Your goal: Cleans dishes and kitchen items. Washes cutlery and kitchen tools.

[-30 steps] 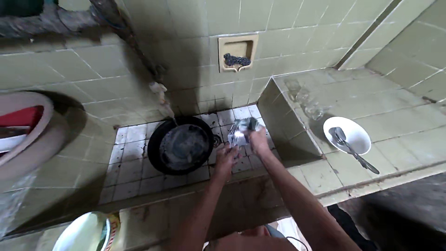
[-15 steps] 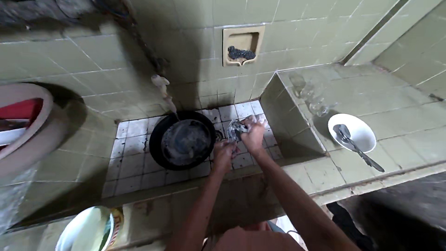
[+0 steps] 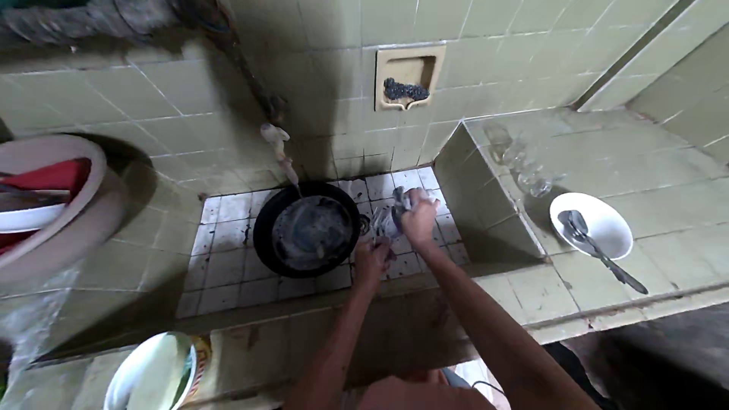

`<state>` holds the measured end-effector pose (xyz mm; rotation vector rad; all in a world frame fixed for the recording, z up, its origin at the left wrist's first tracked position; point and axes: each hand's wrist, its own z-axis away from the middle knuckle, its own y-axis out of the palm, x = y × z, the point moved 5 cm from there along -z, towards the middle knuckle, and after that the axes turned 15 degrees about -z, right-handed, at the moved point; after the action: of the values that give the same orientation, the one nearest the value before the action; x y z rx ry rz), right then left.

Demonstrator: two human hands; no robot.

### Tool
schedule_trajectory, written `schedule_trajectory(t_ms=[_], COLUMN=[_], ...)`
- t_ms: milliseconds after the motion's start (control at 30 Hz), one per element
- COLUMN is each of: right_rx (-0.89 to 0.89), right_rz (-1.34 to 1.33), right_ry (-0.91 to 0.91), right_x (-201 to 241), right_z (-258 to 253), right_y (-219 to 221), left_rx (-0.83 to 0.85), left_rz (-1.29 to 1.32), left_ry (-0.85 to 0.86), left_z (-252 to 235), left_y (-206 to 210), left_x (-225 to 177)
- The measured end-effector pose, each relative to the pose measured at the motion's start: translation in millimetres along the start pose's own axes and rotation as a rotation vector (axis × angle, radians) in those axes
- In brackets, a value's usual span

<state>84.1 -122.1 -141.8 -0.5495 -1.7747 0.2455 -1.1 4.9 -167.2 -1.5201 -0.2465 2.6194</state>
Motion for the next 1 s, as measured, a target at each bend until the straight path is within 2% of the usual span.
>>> schedule_trajectory(t_ms=[67, 133, 200, 300, 367, 467, 533, 600, 700, 767, 833, 900, 1000], right_rx=[-0.03, 0.056, 0.124, 0.053, 0.001, -0.033, 0.098, 0.212, 0.146, 0.084, -0.051, -0.136, 0.023], right_rz=[-0.091, -0.121, -0.036, 0.149, 0.055, -0.472, -0.852, -1.051, -0.991, -0.918, -0.985, -1.068, -1.052], right_ry=[-0.009, -0.076, -0.144, -0.162, -0.046, 0.376, 0.647, 0.774, 0.734, 0.552, 0.417, 0.564, 0.878], right_x=[7.9, 21.0, 18.6, -0.8, -10.7, -36.4, -36.7, -32.4, -26.6, -24.6, -30.9, -30.8, -25.0], right_z=[4.5, 32.6, 49.1, 24.2, 7.2, 12.3, 35.5, 52.7, 55.2, 40.9, 28.2, 42.0, 68.3], right_y=[-13.9, -14.8, -4.3, -2.1, -9.7, -19.1, -13.5, 2.7, 11.1, 4.6, 4.4, 9.7, 24.4], left_rx=[-0.011, -0.022, -0.042, -0.002, 0.033, 0.05, 0.088, 0.198, 0.306, 0.302, 0.283, 0.282, 0.294], left_rz=[0.066, 0.069, -0.018, -0.101, -0.021, 0.097, 0.08, -0.003, -0.072, -0.058, -0.018, 0.019, 0.107], left_ry=[0.032, 0.063, 0.086, 0.076, 0.039, 0.002, 0.015, 0.016, 0.011, 0.001, -0.042, -0.065, -0.063], left_z=[-4.4, -7.7, -7.2, -1.8, 1.4, -2.9, -6.8, -7.7, -2.2, 4.3, 9.5, 12.4, 4.3], left_y=[-4.3, -6.6, -0.8, 8.6, 8.8, -1.8, -6.9, -2.9, 2.8, 0.7, 1.4, 4.7, 5.0], left_x=[0.3, -2.7, -7.9, -6.9, -1.0, 2.9, 1.5, -0.4, -0.4, 0.9, 1.2, 0.6, -0.5])
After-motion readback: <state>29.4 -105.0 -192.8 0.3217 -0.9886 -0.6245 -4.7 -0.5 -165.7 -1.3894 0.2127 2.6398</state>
